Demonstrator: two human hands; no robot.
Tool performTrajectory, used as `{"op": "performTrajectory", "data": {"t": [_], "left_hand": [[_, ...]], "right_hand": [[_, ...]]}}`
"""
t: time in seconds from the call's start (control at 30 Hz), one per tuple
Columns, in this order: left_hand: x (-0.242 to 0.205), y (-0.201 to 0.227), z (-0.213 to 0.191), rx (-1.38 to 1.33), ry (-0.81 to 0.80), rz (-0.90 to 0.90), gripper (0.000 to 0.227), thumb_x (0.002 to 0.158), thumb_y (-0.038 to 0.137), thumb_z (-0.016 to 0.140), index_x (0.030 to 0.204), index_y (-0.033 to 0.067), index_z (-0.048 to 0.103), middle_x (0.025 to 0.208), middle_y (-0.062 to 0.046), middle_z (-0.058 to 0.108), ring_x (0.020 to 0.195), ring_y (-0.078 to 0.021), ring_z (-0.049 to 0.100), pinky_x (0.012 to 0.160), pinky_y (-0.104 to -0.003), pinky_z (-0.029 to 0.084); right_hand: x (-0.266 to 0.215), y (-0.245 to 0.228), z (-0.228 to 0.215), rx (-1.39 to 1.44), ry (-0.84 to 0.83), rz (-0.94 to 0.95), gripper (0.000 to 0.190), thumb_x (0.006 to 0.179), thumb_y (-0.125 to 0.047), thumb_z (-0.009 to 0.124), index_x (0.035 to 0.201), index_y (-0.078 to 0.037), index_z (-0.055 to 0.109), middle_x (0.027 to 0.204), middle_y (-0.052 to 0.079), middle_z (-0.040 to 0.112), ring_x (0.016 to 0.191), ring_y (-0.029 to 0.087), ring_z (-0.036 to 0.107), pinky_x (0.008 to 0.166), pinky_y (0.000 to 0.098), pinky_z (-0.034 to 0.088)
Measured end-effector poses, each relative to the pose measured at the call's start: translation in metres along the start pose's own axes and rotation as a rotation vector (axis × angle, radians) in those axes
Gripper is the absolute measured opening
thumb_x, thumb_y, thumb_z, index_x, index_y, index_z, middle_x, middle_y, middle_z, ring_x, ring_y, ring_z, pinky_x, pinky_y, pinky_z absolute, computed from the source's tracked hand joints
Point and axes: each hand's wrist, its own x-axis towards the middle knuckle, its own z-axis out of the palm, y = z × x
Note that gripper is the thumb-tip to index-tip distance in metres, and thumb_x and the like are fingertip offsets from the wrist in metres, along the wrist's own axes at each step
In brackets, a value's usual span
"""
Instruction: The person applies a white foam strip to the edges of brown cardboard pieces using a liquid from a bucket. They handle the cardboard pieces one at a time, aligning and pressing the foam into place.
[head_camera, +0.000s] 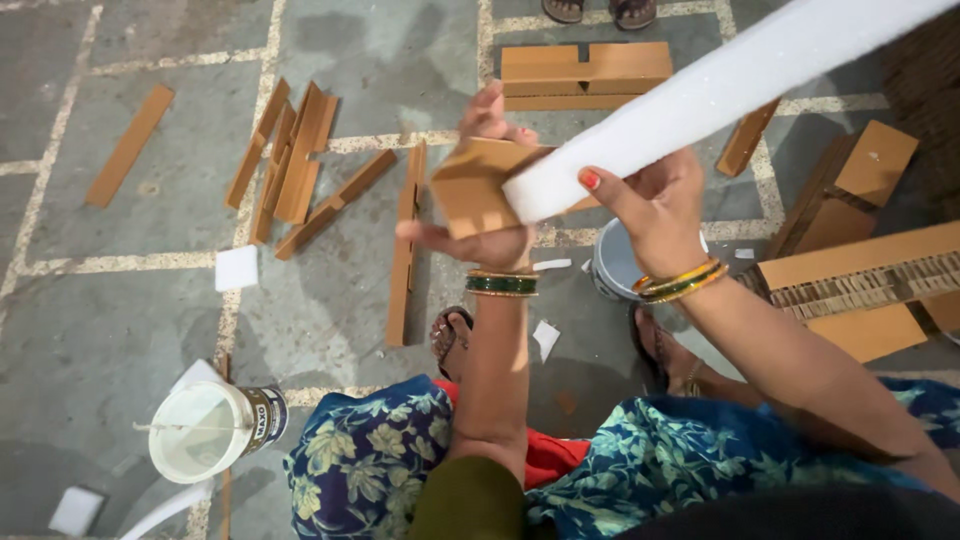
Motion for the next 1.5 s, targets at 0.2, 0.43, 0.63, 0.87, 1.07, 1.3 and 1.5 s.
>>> {"op": "performTrajectory", "data": {"t": [0.2, 0.43, 0.63, 0.87, 1.07, 1.3, 1.5], "left_hand": [[-0.004, -0.008, 0.000, -0.088, 0.207, -0.170, 0.097, 0.101, 0.079, 0.037, 0.138, -0.0084, 0.057, 0.143, -0.020, 0.056, 0.119, -0.0226, 0.063, 0.107, -0.042, 0.049], [-0.014, -0.028, 0.012, 0.530, 0.258, -0.074, 0.082, 0.108, 0.059, 0.045, 0.169, 0.0106, 0.019, 0.112, -0.020, 0.070, 0.130, -0.0276, 0.055, 0.128, -0.047, 0.027], [-0.027, -0.035, -0.001, 0.435, 0.257, -0.205, 0.082, 0.104, 0.062, 0.054, 0.162, 0.0108, 0.027, 0.100, -0.017, 0.069, 0.132, -0.0294, 0.055, 0.123, -0.049, 0.032], [-0.031, -0.034, -0.020, 0.418, 0.296, -0.207, 0.081, 0.096, 0.060, 0.063, 0.154, 0.0092, 0.037, 0.128, -0.022, 0.066, 0.109, -0.0260, 0.059, 0.117, -0.049, 0.032], [-0.037, -0.032, -0.037, 0.527, 0.204, -0.171, 0.080, 0.098, 0.063, 0.063, 0.151, 0.0091, 0.037, 0.113, -0.026, 0.068, 0.120, -0.0230, 0.063, 0.123, -0.045, 0.031], [-0.031, -0.026, -0.041, 0.371, 0.141, -0.100, 0.072, 0.096, 0.043, 0.072, 0.150, 0.0056, 0.043, 0.133, -0.029, 0.060, 0.096, -0.0218, 0.072, 0.127, -0.044, 0.032], [-0.026, -0.015, -0.015, 0.240, 0.302, -0.125, 0.069, 0.091, 0.026, 0.072, 0.150, 0.0035, 0.042, 0.146, -0.031, 0.054, 0.114, -0.0226, 0.069, 0.116, -0.036, 0.043]], "right_hand": [[0.004, 0.011, -0.015, 0.034, 0.037, 0.115, 0.038, 0.093, -0.003, 0.078, 0.123, 0.002, 0.056, 0.113, 0.009, 0.069, 0.103, 0.018, 0.069, 0.091, 0.0310, 0.057], [0.003, 0.012, -0.016, 0.068, 0.082, 0.190, 0.035, 0.091, -0.004, 0.079, 0.119, 0.004, 0.059, 0.107, 0.012, 0.071, 0.094, 0.019, 0.069, 0.083, 0.0300, 0.055], [0.000, 0.003, -0.011, 0.140, 0.045, 0.181, 0.041, 0.091, -0.001, 0.078, 0.125, 0.003, 0.056, 0.115, 0.011, 0.069, 0.108, 0.018, 0.068, 0.097, 0.0331, 0.056], [-0.001, -0.006, -0.009, 0.059, -0.002, 0.209, 0.043, 0.091, -0.001, 0.078, 0.128, 0.005, 0.057, 0.119, 0.012, 0.069, 0.112, 0.020, 0.068, 0.101, 0.0352, 0.056], [-0.004, -0.007, -0.009, 0.043, -0.028, 0.227, 0.045, 0.090, -0.001, 0.078, 0.128, 0.005, 0.056, 0.120, 0.013, 0.070, 0.114, 0.021, 0.069, 0.103, 0.0366, 0.056], [-0.001, -0.002, -0.006, -0.008, -0.096, 0.166, 0.044, 0.091, 0.003, 0.076, 0.128, 0.002, 0.053, 0.119, 0.009, 0.067, 0.112, 0.019, 0.068, 0.101, 0.0351, 0.058], [0.005, 0.000, -0.006, -0.109, -0.150, 0.131, 0.039, 0.090, 0.005, 0.077, 0.124, 0.002, 0.058, 0.117, 0.009, 0.069, 0.109, 0.017, 0.068, 0.098, 0.0341, 0.057]]}}
